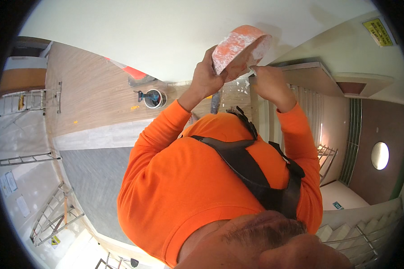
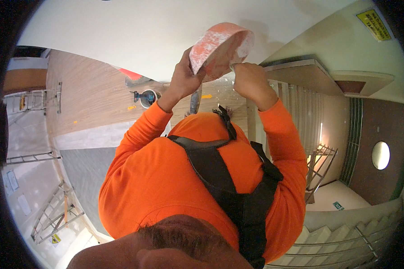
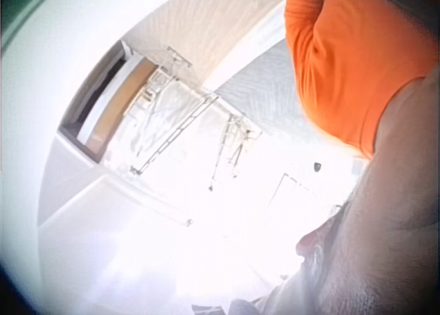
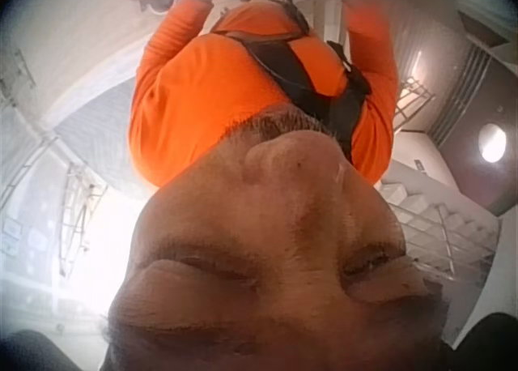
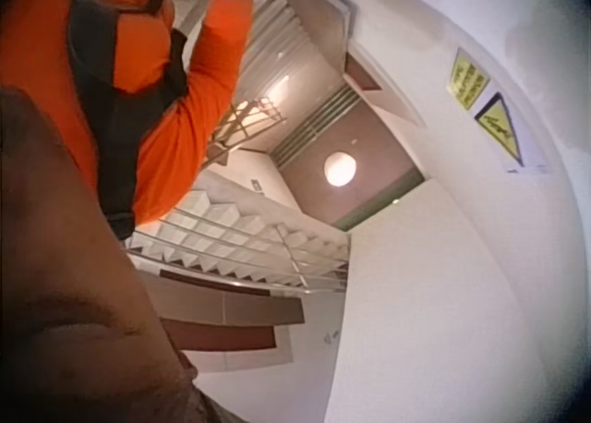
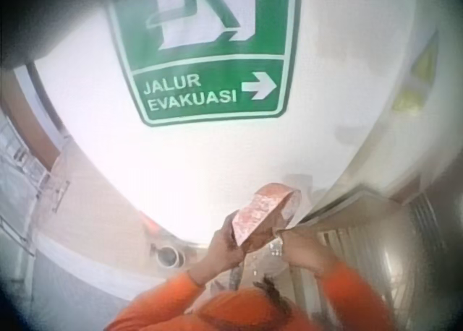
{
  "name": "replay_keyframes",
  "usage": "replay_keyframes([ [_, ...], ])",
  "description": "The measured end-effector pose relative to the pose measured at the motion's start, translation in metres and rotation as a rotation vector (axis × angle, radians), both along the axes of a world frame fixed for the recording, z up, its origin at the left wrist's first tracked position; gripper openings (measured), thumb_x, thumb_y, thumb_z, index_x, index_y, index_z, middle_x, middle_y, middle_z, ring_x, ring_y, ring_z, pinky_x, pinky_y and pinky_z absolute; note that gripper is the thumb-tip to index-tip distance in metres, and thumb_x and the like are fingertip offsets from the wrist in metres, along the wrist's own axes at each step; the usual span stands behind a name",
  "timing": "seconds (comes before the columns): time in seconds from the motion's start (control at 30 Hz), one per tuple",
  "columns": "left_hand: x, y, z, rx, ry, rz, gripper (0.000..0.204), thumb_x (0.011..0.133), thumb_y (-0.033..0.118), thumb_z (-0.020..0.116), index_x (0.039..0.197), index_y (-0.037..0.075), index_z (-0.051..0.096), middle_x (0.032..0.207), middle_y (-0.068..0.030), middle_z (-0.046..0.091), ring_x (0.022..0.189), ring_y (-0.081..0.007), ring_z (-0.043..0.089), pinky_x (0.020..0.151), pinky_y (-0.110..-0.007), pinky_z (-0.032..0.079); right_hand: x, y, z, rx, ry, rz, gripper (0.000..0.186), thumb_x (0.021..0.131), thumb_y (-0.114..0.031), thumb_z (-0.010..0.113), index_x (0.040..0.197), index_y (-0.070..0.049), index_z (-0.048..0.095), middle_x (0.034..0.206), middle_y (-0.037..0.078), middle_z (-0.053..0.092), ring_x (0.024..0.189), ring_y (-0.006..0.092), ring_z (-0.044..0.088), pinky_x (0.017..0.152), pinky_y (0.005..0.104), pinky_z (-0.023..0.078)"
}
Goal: The person applies a white compound to a wall section near an evacuation sign using a small green trowel and a bucket. They repeatedly scoop compound and smooth it onto the wall surface.
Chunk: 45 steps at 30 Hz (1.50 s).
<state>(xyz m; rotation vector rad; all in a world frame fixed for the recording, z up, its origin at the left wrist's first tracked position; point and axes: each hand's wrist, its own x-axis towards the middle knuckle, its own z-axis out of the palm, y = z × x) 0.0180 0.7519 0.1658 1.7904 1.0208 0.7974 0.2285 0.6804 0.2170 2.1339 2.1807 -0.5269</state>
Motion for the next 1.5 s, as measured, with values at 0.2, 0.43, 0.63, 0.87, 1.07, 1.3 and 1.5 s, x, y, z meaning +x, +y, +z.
replay_keyframes([
  [0.2, -0.009, -0.006, 0.006, -0.021, 0.050, -0.059, 0.082, 0.080, 0.031, 0.082, 0.143, 0.003, 0.038, 0.104, -0.0257, 0.071, 0.099, -0.0417, 0.070, 0.084, -0.043, 0.056, -0.018, 0.005, -0.023, -0.007, 0.250, 0.034, 0.025, 0.078, -0.008, 0.063, 0.097, 0.006, 0.069, 0.097, 0.031, 0.069, 0.090, 0.0419, 0.069, 0.080, 0.0461, 0.055],
  [0.43, 0.005, 0.009, 0.028, -0.036, -0.145, -0.027, 0.062, 0.089, 0.018, 0.069, 0.142, -0.002, 0.043, 0.126, -0.0254, 0.064, 0.119, -0.0314, 0.062, 0.102, -0.039, 0.047, 0.070, -0.017, 0.045, -0.158, 0.985, -0.336, 0.034, 0.085, -0.013, 0.072, 0.111, 0.008, 0.066, 0.097, 0.011, 0.071, 0.088, 0.0185, 0.068, 0.079, 0.0352, 0.055],
  [0.63, -0.009, -0.029, 0.042, -0.331, -0.209, -0.054, 0.057, 0.082, 0.008, 0.064, 0.135, -0.005, 0.048, 0.113, -0.0116, 0.064, 0.104, -0.0228, 0.062, 0.092, -0.035, 0.050, 0.137, -0.099, 0.134, 0.227, 1.373, -0.565, 0.045, 0.087, -0.012, 0.073, 0.127, 0.007, 0.061, 0.110, 0.010, 0.068, 0.101, 0.0170, 0.065, 0.088, 0.0339, 0.054],
  [0.87, 0.058, -0.105, 0.148, -0.503, -0.220, -0.024, 0.058, 0.076, 0.001, 0.060, 0.134, -0.003, 0.052, 0.115, -0.0090, 0.064, 0.101, -0.0200, 0.060, 0.089, -0.033, 0.051, 0.260, -0.136, 0.353, 1.156, 1.002, -0.479, 0.041, 0.095, -0.012, 0.065, 0.132, 0.003, 0.060, 0.122, 0.011, 0.067, 0.110, 0.0154, 0.062, 0.098, 0.0310, 0.049],
  [1.07, 0.123, -0.159, 0.201, -0.671, -0.359, 0.049, 0.049, 0.081, 0.000, 0.058, 0.129, -0.003, 0.051, 0.109, -0.0108, 0.063, 0.092, -0.0224, 0.065, 0.077, -0.036, 0.059, 0.383, -0.131, 0.448, 1.621, 0.207, -0.253, 0.052, 0.093, 0.000, 0.056, 0.144, -0.004, 0.051, 0.139, 0.015, 0.059, 0.126, 0.0284, 0.059, 0.105, 0.0375, 0.047],
  [1.3, 0.177, -0.182, 0.206, -0.639, -0.387, 0.096, 0.042, 0.083, 0.003, 0.059, 0.125, 0.000, 0.054, 0.107, -0.0097, 0.067, 0.094, -0.0236, 0.069, 0.075, -0.037, 0.062, 0.465, -0.078, 0.459, 1.671, -0.316, -0.208, 0.076, 0.080, 0.008, 0.060, 0.152, -0.003, 0.038, 0.155, 0.018, 0.042, 0.145, 0.0363, 0.037, 0.114, 0.0490, 0.035],
  [1.5, 0.195, -0.173, 0.217, -0.709, -0.465, 0.152, 0.049, 0.082, -0.001, 0.057, 0.131, -0.002, 0.051, 0.113, -0.0130, 0.064, 0.093, -0.0257, 0.067, 0.073, -0.041, 0.062, 0.486, -0.042, 0.467, 1.724, -0.394, -0.224, 0.076, 0.078, 0.009, 0.060, 0.150, -0.003, 0.039, 0.155, 0.020, 0.042, 0.145, 0.0394, 0.037, 0.111, 0.0509, 0.036],
])
